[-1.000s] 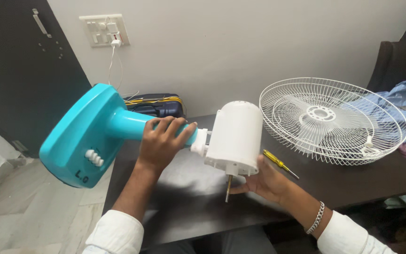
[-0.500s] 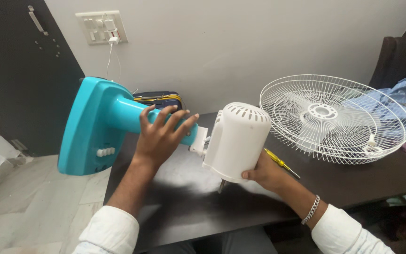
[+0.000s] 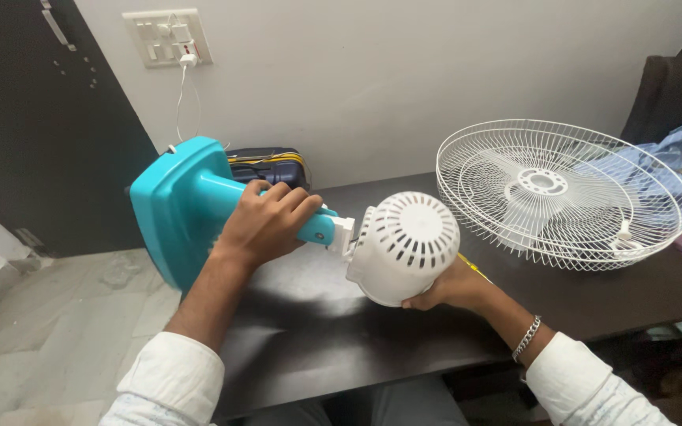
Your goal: The person assembles a table fan by attaching the motor housing to the stand, then mounting the front wire cage and securing it with a central nut. Finally, the fan blades are placed onto the motor shaft and positioned within the cage.
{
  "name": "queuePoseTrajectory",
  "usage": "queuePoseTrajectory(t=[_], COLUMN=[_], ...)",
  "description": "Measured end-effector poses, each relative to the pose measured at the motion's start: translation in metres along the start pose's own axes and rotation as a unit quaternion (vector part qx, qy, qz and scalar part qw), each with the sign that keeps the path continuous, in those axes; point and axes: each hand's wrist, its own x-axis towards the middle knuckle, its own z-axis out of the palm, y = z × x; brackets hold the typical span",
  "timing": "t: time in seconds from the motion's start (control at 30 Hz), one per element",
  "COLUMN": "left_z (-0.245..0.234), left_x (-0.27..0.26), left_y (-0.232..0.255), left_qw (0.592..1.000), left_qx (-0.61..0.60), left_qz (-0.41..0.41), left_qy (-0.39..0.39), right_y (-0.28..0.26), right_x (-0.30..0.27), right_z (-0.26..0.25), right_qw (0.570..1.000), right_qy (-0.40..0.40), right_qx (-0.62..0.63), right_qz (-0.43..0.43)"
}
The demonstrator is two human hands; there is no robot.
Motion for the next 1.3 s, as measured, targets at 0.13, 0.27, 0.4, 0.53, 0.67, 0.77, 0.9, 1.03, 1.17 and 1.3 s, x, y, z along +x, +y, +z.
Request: queuePoseTrajectory(t=[0.13, 0.27, 0.4, 0.53, 0.67, 0.77, 0.9, 1.03, 1.17, 1.3], left_z=[0.002, 0.002, 0.009, 0.025, 0.05, 0.066, 0.076, 0.077, 0.074, 0.067], left_x=[-0.002, -0.001, 0.0, -0.006, -0.02, -0.034, -0.051, -0.061, -0.065, -0.065], left_y=[-0.001, -0.003, -0.006, -0.004, 0.002, 0.011, 0.023, 0.029, 0.03, 0.036], left_qw=[0.997, 0.996, 0.996, 0.995, 0.994, 0.989, 0.987, 0.983, 0.979, 0.968], left_qx=[0.026, -0.014, -0.016, -0.027, -0.071, -0.114, -0.111, -0.115, -0.138, -0.177], left_qz=[0.021, 0.036, 0.04, 0.025, -0.009, -0.044, -0.087, -0.128, -0.143, -0.175], left_qy=[0.07, 0.078, 0.081, 0.097, 0.08, 0.08, 0.072, 0.065, 0.052, 0.031], right_y=[0.011, 0.022, 0.013, -0.01, -0.024, -0.025, -0.019, -0.013, -0.01, -0.008], right_x=[0.002, 0.004, 0.005, -0.008, -0.021, -0.024, -0.017, -0.012, -0.008, -0.008], right_z=[0.002, 0.008, 0.007, 0.01, 0.012, 0.021, 0.032, 0.035, 0.034, 0.035], right_qw=[0.992, 0.928, 0.876, 0.847, 0.816, 0.793, 0.767, 0.758, 0.765, 0.761], right_qy=[0.04, 0.101, 0.098, 0.111, 0.082, 0.056, 0.05, 0.04, 0.038, 0.037], right_qx=[-0.058, -0.146, -0.223, -0.318, -0.436, -0.485, -0.503, -0.52, -0.511, -0.521], right_qz=[-0.101, -0.326, -0.417, -0.411, -0.37, -0.365, -0.396, -0.392, -0.391, -0.385])
